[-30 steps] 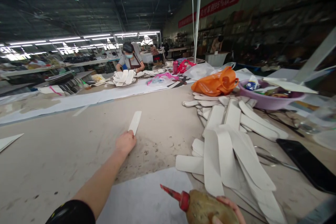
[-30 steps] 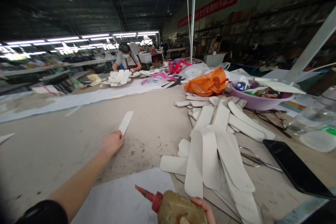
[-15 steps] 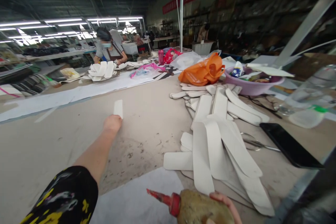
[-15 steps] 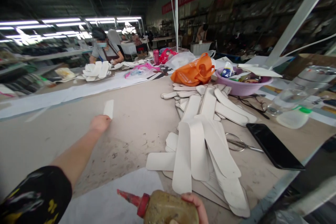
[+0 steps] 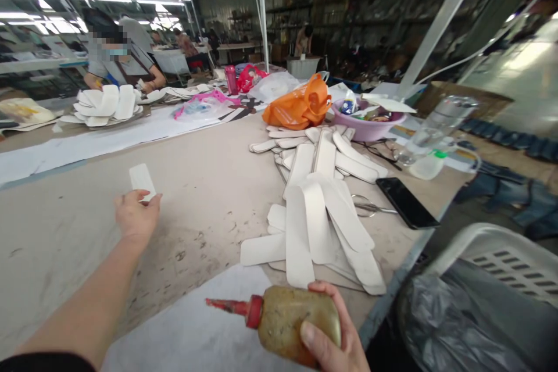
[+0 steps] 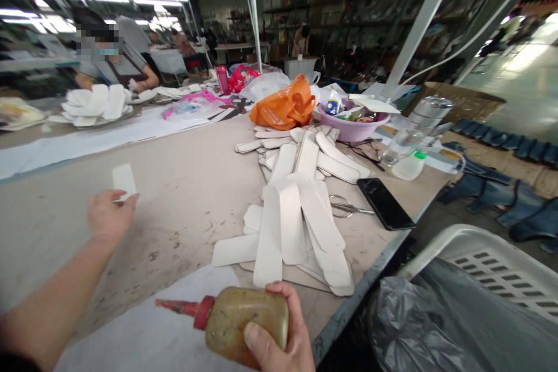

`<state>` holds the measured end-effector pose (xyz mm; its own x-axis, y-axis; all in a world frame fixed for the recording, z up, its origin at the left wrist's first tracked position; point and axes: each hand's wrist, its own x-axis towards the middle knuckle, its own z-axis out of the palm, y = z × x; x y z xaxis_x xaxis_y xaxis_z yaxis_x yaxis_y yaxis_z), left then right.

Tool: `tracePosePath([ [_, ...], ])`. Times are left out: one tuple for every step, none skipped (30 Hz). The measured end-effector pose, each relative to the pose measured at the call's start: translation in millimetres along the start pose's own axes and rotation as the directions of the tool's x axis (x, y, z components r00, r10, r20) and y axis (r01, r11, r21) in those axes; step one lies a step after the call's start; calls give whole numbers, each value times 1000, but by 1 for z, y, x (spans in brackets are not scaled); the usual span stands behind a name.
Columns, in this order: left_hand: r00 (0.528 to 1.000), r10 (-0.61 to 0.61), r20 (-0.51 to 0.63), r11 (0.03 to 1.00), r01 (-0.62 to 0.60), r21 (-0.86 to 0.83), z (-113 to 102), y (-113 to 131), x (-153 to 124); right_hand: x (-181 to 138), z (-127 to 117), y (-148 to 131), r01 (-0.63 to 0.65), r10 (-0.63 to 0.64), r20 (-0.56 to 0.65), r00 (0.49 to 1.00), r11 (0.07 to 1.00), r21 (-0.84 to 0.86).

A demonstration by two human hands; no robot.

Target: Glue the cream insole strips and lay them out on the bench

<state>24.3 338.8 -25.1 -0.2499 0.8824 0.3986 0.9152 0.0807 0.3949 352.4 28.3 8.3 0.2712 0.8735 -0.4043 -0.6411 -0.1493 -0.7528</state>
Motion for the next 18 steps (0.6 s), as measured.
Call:
tracePosePath([
  [999,24,38,996,-21,-82,0,12,-17,-1,0,-2,9,-9,-1,1000,1000,29],
  [990,66,126,986,-46,-160,-1,24,-37,-1,0,-3,18,-18,-5,1000,998,61],
  [967,128,222,972,-77,-222,-2,38,-58,-2,-1,-5,27,-27,-8,1000,996,90],
  [935,199,293,955,-118,-271,-3,52,-79,-4,-2,-6,33,-33,-9,999,993,111],
  [879,307,365,927,-189,-325,-4,65,-100,-5,-3,-8,39,-38,-8,999,992,124],
  [824,402,399,895,-263,-360,-5,78,-119,-6,-5,-9,45,-45,-6,999,991,129],
  [779,474,410,866,-328,-377,-7,89,-136,-8,-6,-11,57,-57,-4,998,990,128],
  [743,523,417,843,-378,-382,-9,99,-148,-8,-7,-12,76,-76,-3,997,989,125],
  [728,540,422,836,-405,-370,-11,108,-157,-9,-8,-13,100,-100,-6,995,987,122],
  [725,533,436,843,-409,-350,-13,115,-163,-9,-10,-14,124,-124,-10,992,985,121],
  [728,505,464,861,-387,-331,-15,121,-165,-9,-11,-15,146,-146,-15,989,982,121],
  [731,466,499,883,-349,-313,-16,126,-165,-8,-12,-16,163,-162,-18,987,979,122],
  [730,427,534,903,-308,-300,-18,131,-164,-7,-13,-17,178,-177,-23,984,976,124],
  [726,394,564,917,-270,-293,-19,135,-163,-6,-15,-18,195,-193,-29,981,973,127],
  [722,368,585,927,-237,-291,-20,139,-161,-4,-16,-18,213,-211,-35,977,968,131],
  [721,345,600,935,-208,-288,-22,143,-160,-3,-18,-19,233,-230,-42,972,963,137],
  [723,323,611,942,-181,-284,-25,146,-159,-3,-19,-20,251,-247,-45,968,958,140],
  [724,300,621,949,-159,-273,-30,147,-160,-2,-21,-22,266,-263,-46,964,953,142],
])
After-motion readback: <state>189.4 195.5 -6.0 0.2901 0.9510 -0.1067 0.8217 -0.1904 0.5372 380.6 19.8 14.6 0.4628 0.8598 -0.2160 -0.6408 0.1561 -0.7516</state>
